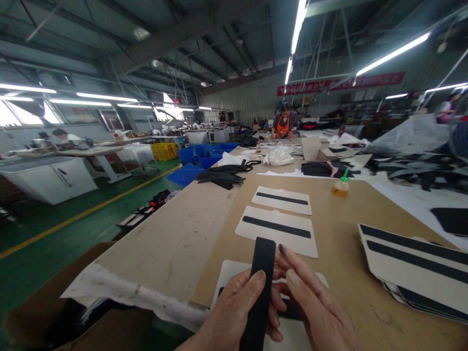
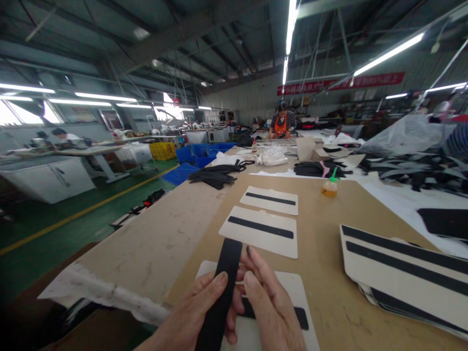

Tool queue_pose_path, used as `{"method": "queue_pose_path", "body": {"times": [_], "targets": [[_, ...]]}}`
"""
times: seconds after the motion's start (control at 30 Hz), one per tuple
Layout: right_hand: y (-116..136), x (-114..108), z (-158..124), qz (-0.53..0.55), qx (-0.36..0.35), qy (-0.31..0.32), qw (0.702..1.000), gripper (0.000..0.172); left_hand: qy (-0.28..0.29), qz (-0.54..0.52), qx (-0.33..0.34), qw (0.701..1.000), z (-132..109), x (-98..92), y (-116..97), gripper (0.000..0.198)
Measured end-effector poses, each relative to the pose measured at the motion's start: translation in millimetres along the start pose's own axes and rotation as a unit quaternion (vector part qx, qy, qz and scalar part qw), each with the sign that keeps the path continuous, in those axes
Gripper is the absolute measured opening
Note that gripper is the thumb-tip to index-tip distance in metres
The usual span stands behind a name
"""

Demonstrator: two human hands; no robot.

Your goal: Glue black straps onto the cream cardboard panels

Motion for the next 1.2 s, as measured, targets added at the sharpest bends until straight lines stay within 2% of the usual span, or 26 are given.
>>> {"method": "queue_pose_path", "body": {"times": [0.1, 0.17, 0.3, 0.4, 0.47, 0.53, 0.6, 0.67, 0.73, 0.9, 1.03, 1.2], "targets": [[-3, 10, -6, -0.003, 0.012, 0.014, 1.000, 0.064, -0.023, 0.054, -0.001, 0.998, 1, -3.9, -2, 0.046], [-2, 14, -8, -0.029, -0.014, 0.015, 0.999, 0.061, -0.033, 0.098, 0.002, 0.995, 1, -6.2, -4, 0.048], [4, 2, -7, -0.181, -0.104, -0.033, 0.977, 0.051, -0.047, 0.154, 0.000, 0.987, 0, -8.8, -3, 0.050], [13, 1, -6, -0.263, -0.201, -0.018, 0.944, 0.048, -0.066, 0.177, -0.014, 0.982, -1, -9.2, 1, 0.051], [17, 2, -7, -0.273, -0.239, -0.012, 0.932, 0.045, -0.079, 0.185, -0.017, 0.979, -1, -6.6, 1, 0.051], [16, -4, -5, -0.235, -0.216, -0.041, 0.947, 0.040, -0.089, 0.193, -0.011, 0.977, -2, -1.4, -1, 0.051], [2, -9, -2, -0.136, -0.127, -0.059, 0.981, 0.034, -0.092, 0.207, -0.006, 0.974, -2, 4.4, -2, 0.051], [-16, -4, 1, -0.016, -0.016, -0.039, 0.999, 0.033, -0.092, 0.215, -0.010, 0.972, -2, 7.8, 1, 0.049], [-25, 1, 3, 0.078, 0.048, -0.014, 0.996, 0.035, -0.081, 0.184, -0.017, 0.979, -1, 9.8, 6, 0.045], [-22, -21, 10, 0.152, 0.032, -0.070, 0.985, 0.034, -0.055, 0.085, -0.017, 0.995, -2, 10.0, 11, 0.049], [-32, -5, 5, 0.201, 0.060, -0.010, 0.978, 0.033, -0.062, 0.109, -0.023, 0.992, -3, 6.7, 11, 0.052], [-34, 13, -6, 0.171, 0.070, 0.014, 0.983, 0.034, -0.077, 0.153, -0.045, 0.984, -4, 1.5, 11, 0.055]]}}
Point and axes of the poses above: each hand's wrist, its own z-axis towards the middle knuckle, its own x-axis out of the palm, y = z × x, the point moved 10 cm from there along z, towards the middle knuckle, and after that the axes turned 2 degrees about -x, right-handed, at the moved point
